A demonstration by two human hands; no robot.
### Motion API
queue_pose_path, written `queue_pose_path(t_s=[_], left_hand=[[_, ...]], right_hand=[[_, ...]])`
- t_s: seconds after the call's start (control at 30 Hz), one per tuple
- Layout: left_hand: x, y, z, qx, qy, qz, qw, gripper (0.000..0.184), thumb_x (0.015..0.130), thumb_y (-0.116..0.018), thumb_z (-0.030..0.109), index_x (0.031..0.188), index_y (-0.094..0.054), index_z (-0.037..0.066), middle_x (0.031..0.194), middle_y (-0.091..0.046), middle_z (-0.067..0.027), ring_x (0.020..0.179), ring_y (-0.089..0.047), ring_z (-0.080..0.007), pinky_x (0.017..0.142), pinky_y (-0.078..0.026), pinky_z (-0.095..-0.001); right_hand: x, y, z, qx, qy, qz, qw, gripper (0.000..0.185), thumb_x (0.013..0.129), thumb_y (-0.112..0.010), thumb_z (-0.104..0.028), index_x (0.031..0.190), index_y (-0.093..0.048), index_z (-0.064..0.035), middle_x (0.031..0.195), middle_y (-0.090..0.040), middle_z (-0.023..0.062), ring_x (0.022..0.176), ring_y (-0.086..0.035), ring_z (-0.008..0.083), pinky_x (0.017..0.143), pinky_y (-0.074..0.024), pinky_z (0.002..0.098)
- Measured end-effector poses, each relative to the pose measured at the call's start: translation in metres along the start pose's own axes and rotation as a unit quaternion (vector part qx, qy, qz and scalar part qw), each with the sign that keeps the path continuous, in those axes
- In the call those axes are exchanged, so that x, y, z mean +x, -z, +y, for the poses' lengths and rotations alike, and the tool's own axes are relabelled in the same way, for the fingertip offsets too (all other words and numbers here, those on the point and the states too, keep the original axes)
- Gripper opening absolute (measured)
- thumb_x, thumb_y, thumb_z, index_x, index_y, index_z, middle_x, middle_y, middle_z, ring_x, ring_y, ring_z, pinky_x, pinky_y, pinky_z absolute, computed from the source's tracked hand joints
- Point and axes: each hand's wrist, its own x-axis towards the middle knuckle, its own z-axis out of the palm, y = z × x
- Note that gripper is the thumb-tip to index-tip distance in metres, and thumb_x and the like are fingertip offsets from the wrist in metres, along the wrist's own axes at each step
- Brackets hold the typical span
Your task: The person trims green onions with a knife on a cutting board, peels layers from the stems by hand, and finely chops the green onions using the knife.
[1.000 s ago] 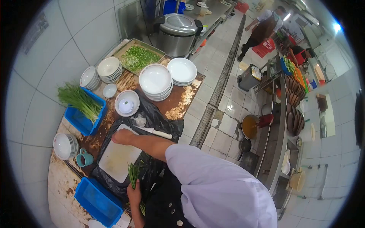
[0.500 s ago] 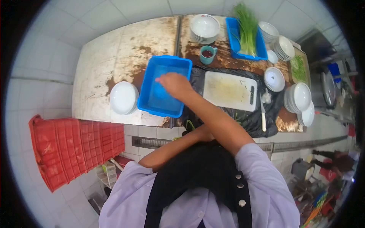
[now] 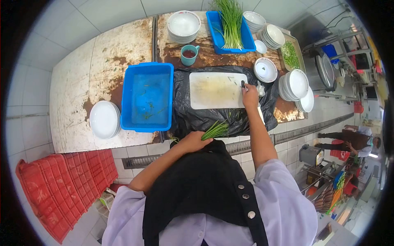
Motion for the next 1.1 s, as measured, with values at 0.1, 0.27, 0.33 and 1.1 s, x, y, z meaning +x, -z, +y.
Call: queue_pose_path(t_s=[0.1,0.27,0.33,1.1], left_hand=[[0.001,-0.005,0.003,0.008,0.004,-0.006,1.0,0.05,0.106,-0.069,0.05,0.113,-0.075,0.0,0.099,-0.078,-0.0264,0.097,-0.077,-0.0435,0.087,-0.056,-0.0527],[0.012,-0.007,0.007,0.025,0.003,-0.019,1.0,0.05,0.106,-0.068,0.049,0.114,-0.076,0.001,0.097,-0.077,-0.0268,0.096,-0.076,-0.0447,0.086,-0.056,-0.0522],[0.018,-0.01,0.002,0.028,-0.007,-0.001,1.0,0.049,0.106,-0.068,0.048,0.114,-0.076,0.001,0.097,-0.077,-0.0267,0.095,-0.076,-0.0446,0.085,-0.056,-0.052],[0.024,-0.005,0.031,0.016,0.025,0.016,0.999,0.049,0.107,-0.068,0.048,0.12,-0.076,0.001,0.105,-0.077,-0.0285,0.103,-0.075,-0.0469,0.092,-0.056,-0.0524]], right_hand=[[-0.001,-0.005,0.013,0.006,0.013,-0.004,1.0,0.021,0.098,-0.075,-0.014,0.116,-0.079,-0.0034,0.117,-0.073,0.022,0.111,-0.07,0.043,0.097,-0.0559,0.0503],[0.013,-0.025,0.015,0.0,0.005,0.056,0.998,0.015,0.1,-0.073,-0.017,0.105,-0.078,-0.0036,0.11,-0.075,0.0204,0.107,-0.071,0.0435,0.093,-0.0563,0.051],[0.017,-0.024,0.003,0.025,0.014,0.027,0.999,0.016,0.101,-0.071,-0.017,0.104,-0.078,-0.0034,0.107,-0.076,0.0207,0.103,-0.073,0.0431,0.091,-0.0571,0.0522],[0.049,-0.051,-0.036,-0.087,0.112,-0.09,0.986,0.022,0.1,-0.067,-0.022,0.102,-0.076,-0.0013,0.105,-0.076,0.0233,0.101,-0.072,0.0434,0.092,-0.0582,0.0549]])
